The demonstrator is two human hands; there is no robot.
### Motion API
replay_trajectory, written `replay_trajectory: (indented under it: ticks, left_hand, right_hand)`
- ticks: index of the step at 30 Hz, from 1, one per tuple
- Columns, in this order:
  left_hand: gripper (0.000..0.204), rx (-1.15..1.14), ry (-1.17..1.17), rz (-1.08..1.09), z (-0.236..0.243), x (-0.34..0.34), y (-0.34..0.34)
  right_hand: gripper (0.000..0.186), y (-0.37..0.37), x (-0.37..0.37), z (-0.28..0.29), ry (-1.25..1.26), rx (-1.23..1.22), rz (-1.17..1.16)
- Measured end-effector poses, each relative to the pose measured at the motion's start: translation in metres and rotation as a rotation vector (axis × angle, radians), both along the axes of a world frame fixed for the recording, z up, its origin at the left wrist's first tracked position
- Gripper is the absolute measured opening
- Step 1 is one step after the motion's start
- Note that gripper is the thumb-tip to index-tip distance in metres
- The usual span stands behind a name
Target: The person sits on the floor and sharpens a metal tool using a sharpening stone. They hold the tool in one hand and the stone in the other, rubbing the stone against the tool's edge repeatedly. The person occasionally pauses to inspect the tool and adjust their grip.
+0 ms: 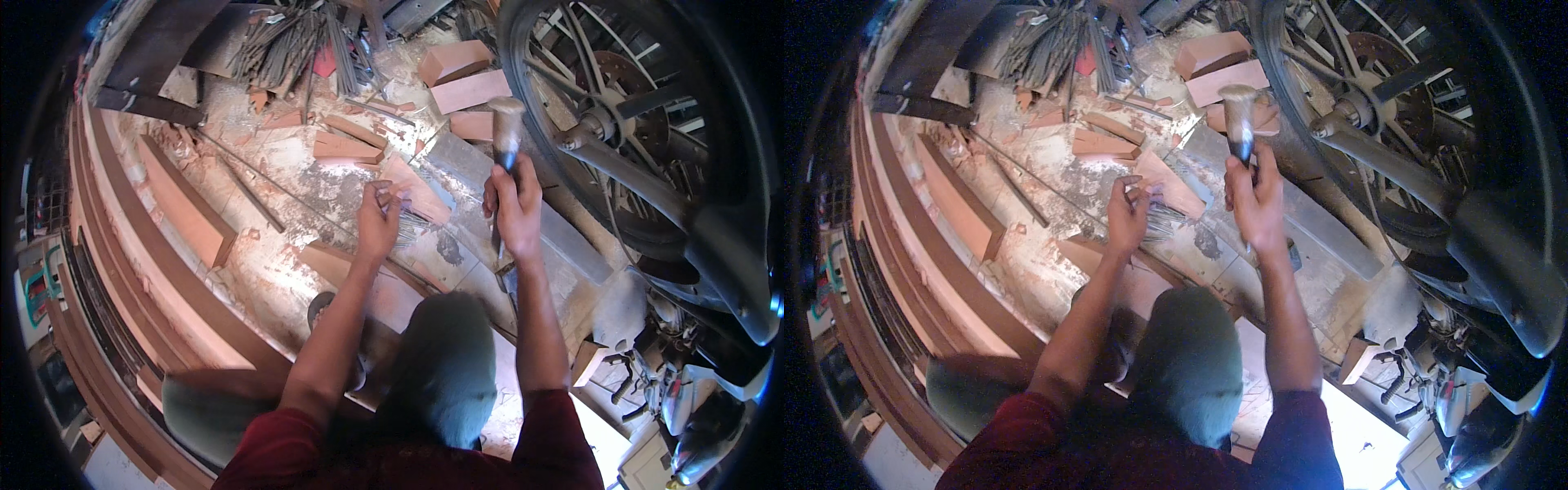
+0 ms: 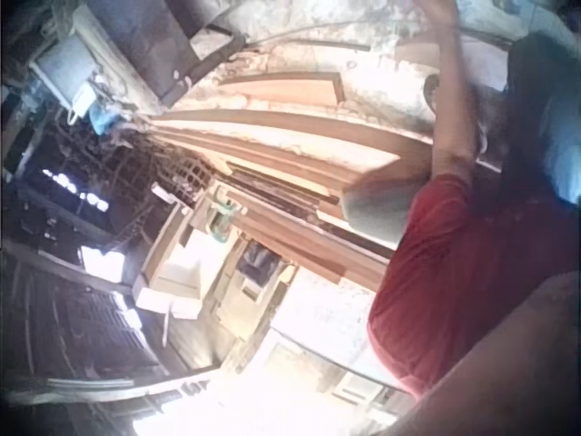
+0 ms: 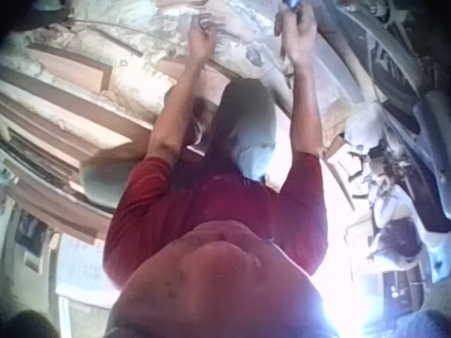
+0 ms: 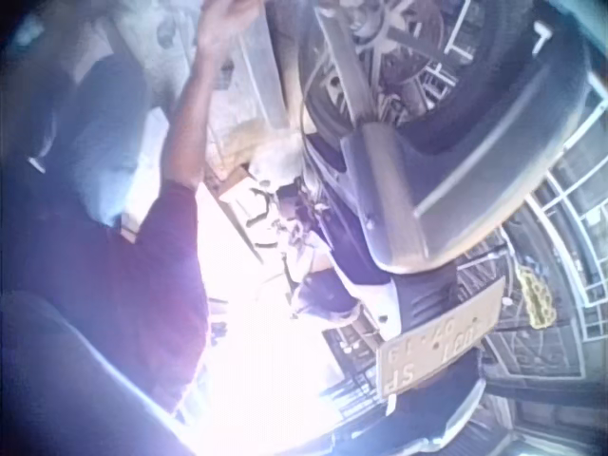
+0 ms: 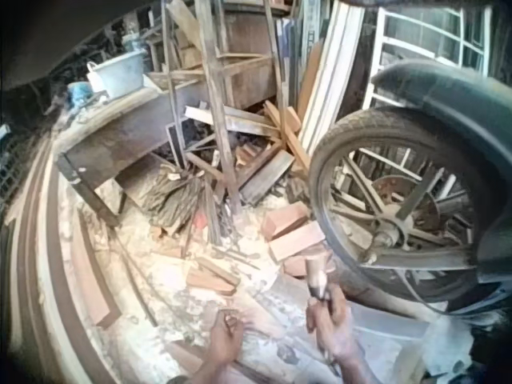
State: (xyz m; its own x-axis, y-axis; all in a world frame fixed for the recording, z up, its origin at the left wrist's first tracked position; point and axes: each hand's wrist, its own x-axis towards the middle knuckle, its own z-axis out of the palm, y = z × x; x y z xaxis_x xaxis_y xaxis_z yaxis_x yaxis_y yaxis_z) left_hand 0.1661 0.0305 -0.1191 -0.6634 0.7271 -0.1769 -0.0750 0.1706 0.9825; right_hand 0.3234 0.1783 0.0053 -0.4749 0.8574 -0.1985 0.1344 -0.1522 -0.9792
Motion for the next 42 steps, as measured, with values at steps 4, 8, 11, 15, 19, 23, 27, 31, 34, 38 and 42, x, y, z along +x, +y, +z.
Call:
replay_trajectory:
  ticks: [4, 8, 11, 15, 19, 23, 27, 31, 34, 38, 42]
  left_hand:
    - [0.027, -0.062, 0.163, 0.007, -0.02, 0.019, 0.006]
    - [0.028, -0.017, 0.325, -0.015, -0.011, 0.023, -0.001]
    - [0.03, 0.034, 0.397, -0.017, -0.021, 0.023, -0.008]
    - [0.031, -0.07, 0.361, -0.026, -0.019, 0.023, -0.01]
    - [0.034, 0.068, 0.466, -0.033, -0.039, 0.023, -0.01]
    - [0.029, 0.189, 0.721, -0.065, -0.045, 0.017, -0.008]
    - [0.025, 0.272, 0.79, -0.036, -0.052, 0.021, -0.008]
    - [0.023, 0.284, 0.813, -0.063, -0.052, 0.021, -0.008]
    - [0.023, 0.278, 0.818, -0.064, -0.054, 0.023, -0.009]
    - [0.026, 0.301, 0.804, -0.075, -0.053, 0.019, -0.006]
    - [0.029, 0.301, 0.736, -0.088, -0.05, 0.02, -0.009]
  right_hand:
    - [0.033, -0.025, -0.004, -0.034, 0.342, -0.012, -0.191]
    - [0.04, -0.031, -0.008, -0.062, 0.522, 0.021, -0.261]
    - [0.043, -0.036, -0.021, -0.07, 0.598, 0.074, -0.227]
    - [0.048, -0.043, -0.034, -0.078, 0.641, 0.033, -0.188]
    - [0.057, -0.046, -0.047, -0.083, 0.759, 0.009, -0.275]
    - [0.059, -0.043, -0.048, -0.078, 0.76, 0.021, -0.24]
    - [0.06, -0.038, -0.043, -0.087, 0.828, 0.02, -0.194]
    - [0.062, -0.039, -0.04, -0.083, 0.757, 0.103, -0.104]
    - [0.059, -0.043, -0.041, -0.077, 0.667, 0.277, 0.087]
    - [0.061, -0.064, -0.05, -0.081, 0.601, 0.24, 0.013]
    - [0.06, -0.069, -0.047, -0.087, 0.618, 0.278, 0.026]
